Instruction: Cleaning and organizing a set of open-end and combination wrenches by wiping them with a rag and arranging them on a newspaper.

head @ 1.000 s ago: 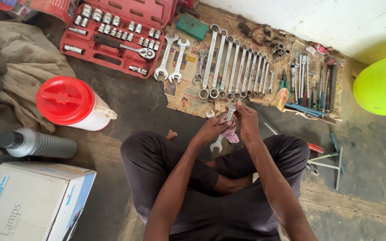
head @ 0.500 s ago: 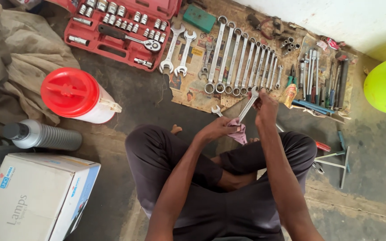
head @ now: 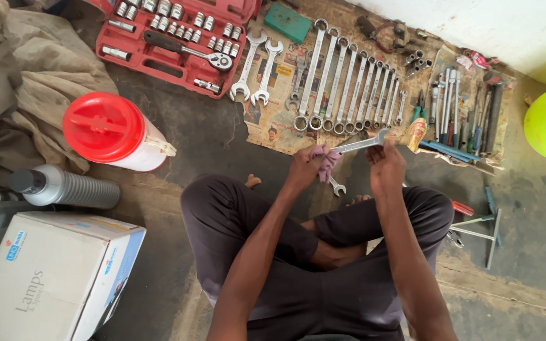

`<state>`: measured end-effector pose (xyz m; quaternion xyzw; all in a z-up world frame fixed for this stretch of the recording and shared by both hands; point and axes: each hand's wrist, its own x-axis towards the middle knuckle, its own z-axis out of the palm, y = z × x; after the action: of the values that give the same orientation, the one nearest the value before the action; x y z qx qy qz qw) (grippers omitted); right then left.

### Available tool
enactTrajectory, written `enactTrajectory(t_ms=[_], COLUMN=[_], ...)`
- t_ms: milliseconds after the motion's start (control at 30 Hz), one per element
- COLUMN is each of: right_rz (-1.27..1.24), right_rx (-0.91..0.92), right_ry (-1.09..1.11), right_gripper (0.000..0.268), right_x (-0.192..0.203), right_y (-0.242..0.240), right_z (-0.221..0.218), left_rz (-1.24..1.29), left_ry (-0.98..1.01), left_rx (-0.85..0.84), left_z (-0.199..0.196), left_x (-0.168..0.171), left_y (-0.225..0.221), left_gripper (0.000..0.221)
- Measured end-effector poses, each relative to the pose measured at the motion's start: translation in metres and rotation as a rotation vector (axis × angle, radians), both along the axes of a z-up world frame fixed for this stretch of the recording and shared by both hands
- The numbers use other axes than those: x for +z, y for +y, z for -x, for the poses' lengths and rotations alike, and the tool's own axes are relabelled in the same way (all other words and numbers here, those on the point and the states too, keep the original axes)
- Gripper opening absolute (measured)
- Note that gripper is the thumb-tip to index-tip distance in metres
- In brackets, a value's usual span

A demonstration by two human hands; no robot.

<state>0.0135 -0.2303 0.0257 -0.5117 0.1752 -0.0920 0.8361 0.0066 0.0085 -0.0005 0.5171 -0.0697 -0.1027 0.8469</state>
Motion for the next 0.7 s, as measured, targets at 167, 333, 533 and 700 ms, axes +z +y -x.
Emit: enactTrajectory(t_ms=[167,333,533,700], right_rz=[0.449,1.536,1.642,1.432], right_rx=[-0.103,-0.208,0.343,0.263], right_ry=[0.008,-0.369,-0.452,-0.313], right_gripper=[0.028,0.033,0.027,0.021], right_x=[0.021,0.080,0.080,0.075], right_y=[0.014,0.054,0.073,0.094], right_z=[0.028,0.049,0.055,0.066], left_rz=[-0.146,-0.130,-0.339,-0.432], left_ry=[-0.086,-0.102,-0.233,-0.206], left_rx=[0.027,-0.002,0.191,0.342], left_z=[0.002,0.005,0.007,0.008], left_x=[0.002,0.003,0.014,0.032], left_y=[-0.001,-0.004,0.003,0.007], left_gripper=[0.019,0.017,0.015,0.012])
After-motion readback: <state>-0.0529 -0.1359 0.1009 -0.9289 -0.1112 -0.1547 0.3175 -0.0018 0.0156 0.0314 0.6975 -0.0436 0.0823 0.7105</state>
